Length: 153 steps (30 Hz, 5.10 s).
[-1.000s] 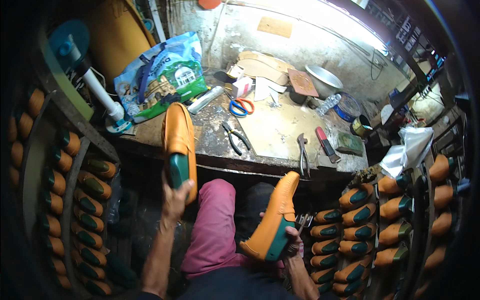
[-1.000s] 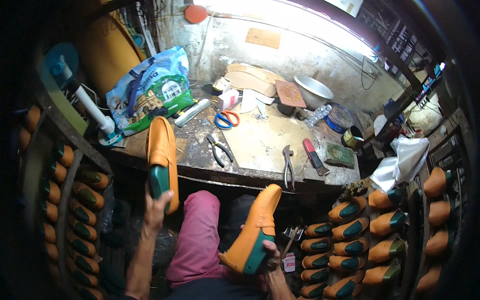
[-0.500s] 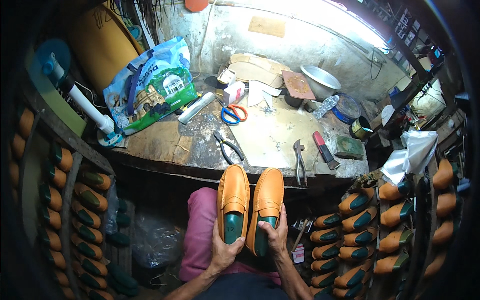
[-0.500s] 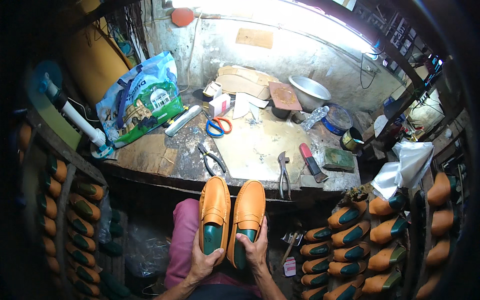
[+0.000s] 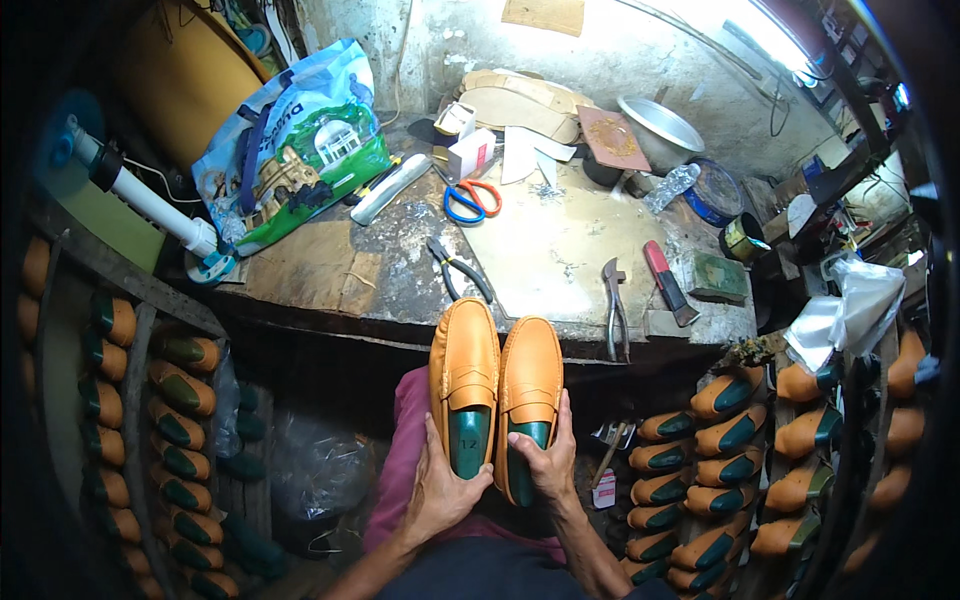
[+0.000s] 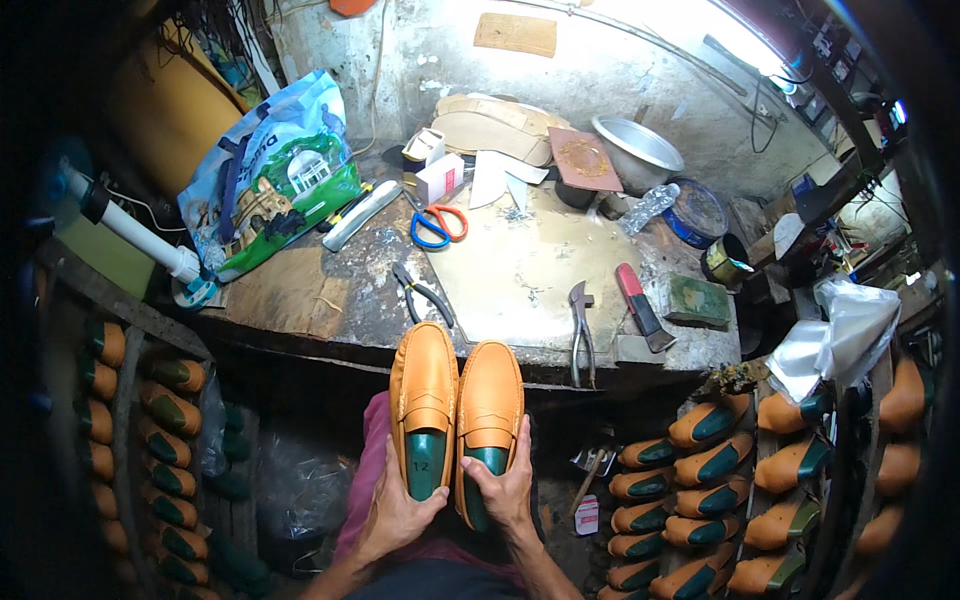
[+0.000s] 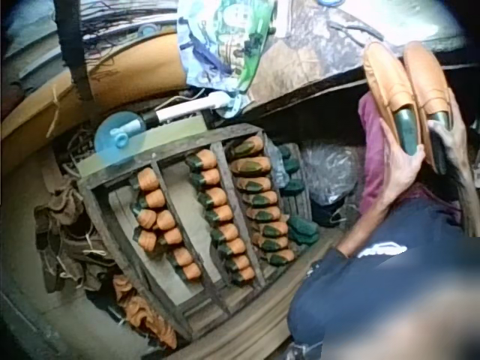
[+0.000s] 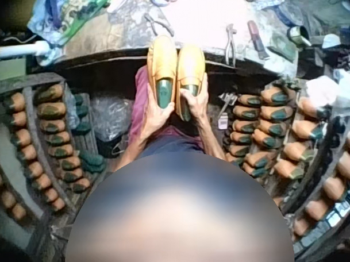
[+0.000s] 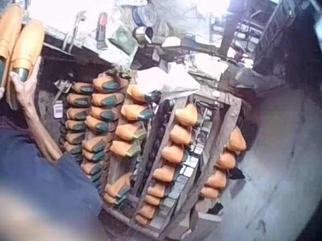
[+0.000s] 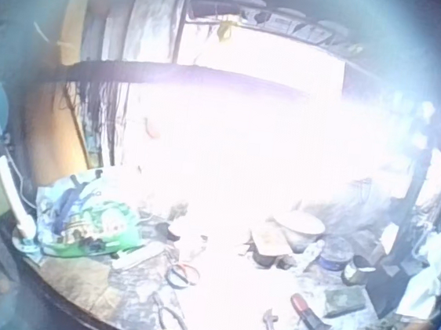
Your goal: The person hammers a shoe sole, then uses pliers to trim the edge. They insert a red insole and press it into place, then hammer the shoe again. Finally, they pick up a second shoe and hammer it as well.
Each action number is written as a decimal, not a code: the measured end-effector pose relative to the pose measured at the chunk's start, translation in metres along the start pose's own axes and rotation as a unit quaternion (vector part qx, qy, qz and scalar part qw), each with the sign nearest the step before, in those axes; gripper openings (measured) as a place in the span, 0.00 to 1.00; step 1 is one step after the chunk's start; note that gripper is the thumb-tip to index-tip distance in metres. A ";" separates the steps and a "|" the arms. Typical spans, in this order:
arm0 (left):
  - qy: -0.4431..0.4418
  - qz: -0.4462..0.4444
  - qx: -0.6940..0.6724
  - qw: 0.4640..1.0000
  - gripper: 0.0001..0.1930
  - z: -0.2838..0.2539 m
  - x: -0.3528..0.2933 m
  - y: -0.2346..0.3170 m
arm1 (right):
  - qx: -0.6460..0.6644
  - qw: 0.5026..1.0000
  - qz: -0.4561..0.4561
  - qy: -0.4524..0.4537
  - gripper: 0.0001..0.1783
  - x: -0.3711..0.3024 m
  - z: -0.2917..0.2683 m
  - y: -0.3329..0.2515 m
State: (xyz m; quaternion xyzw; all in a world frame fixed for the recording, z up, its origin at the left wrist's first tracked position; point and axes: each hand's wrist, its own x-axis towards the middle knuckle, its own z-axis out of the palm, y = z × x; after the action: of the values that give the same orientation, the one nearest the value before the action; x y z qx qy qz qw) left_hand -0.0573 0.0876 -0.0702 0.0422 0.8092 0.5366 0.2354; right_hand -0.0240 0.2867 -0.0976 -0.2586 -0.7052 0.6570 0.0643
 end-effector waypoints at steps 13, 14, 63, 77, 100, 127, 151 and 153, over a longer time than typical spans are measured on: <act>0.121 0.280 0.227 0.925 0.16 -0.084 0.218 0.059 | -0.058 0.997 -0.041 -0.005 0.71 0.005 -0.002 0.013; 0.098 0.347 0.312 0.879 0.17 -0.084 0.244 0.056 | -0.061 0.997 -0.040 -0.009 0.71 0.005 -0.002 0.013; -0.021 0.173 -0.200 0.964 0.68 -0.005 0.045 -0.044 | -0.070 0.995 -0.067 -0.016 0.77 -0.009 -0.009 0.016; -0.018 0.168 -0.132 0.977 0.71 -0.009 0.047 -0.045 | -0.102 0.994 -0.042 -0.022 0.74 -0.017 -0.008 0.007; -0.012 0.143 0.043 0.989 0.77 -0.016 0.043 -0.049 | -0.083 0.995 -0.032 -0.041 0.72 -0.013 -0.003 0.005; -0.087 0.109 -0.047 0.989 0.82 -0.025 0.050 -0.051 | -0.115 0.990 -0.064 -0.047 0.71 -0.011 -0.002 0.003; -0.095 0.110 -0.124 0.982 0.85 -0.026 0.049 -0.062 | -0.073 0.994 -0.066 -0.047 0.68 -0.010 -0.005 0.009; -0.098 0.143 -0.206 0.963 0.81 -0.037 0.036 -0.062 | -0.056 0.997 -0.046 -0.042 0.66 -0.008 -0.006 0.001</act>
State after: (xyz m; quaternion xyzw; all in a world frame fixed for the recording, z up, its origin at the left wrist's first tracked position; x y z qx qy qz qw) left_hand -0.0933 0.0411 -0.1255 0.1604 0.6396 0.7133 0.2376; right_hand -0.0138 0.2885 -0.0955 -0.2015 -0.7538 0.6234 0.0505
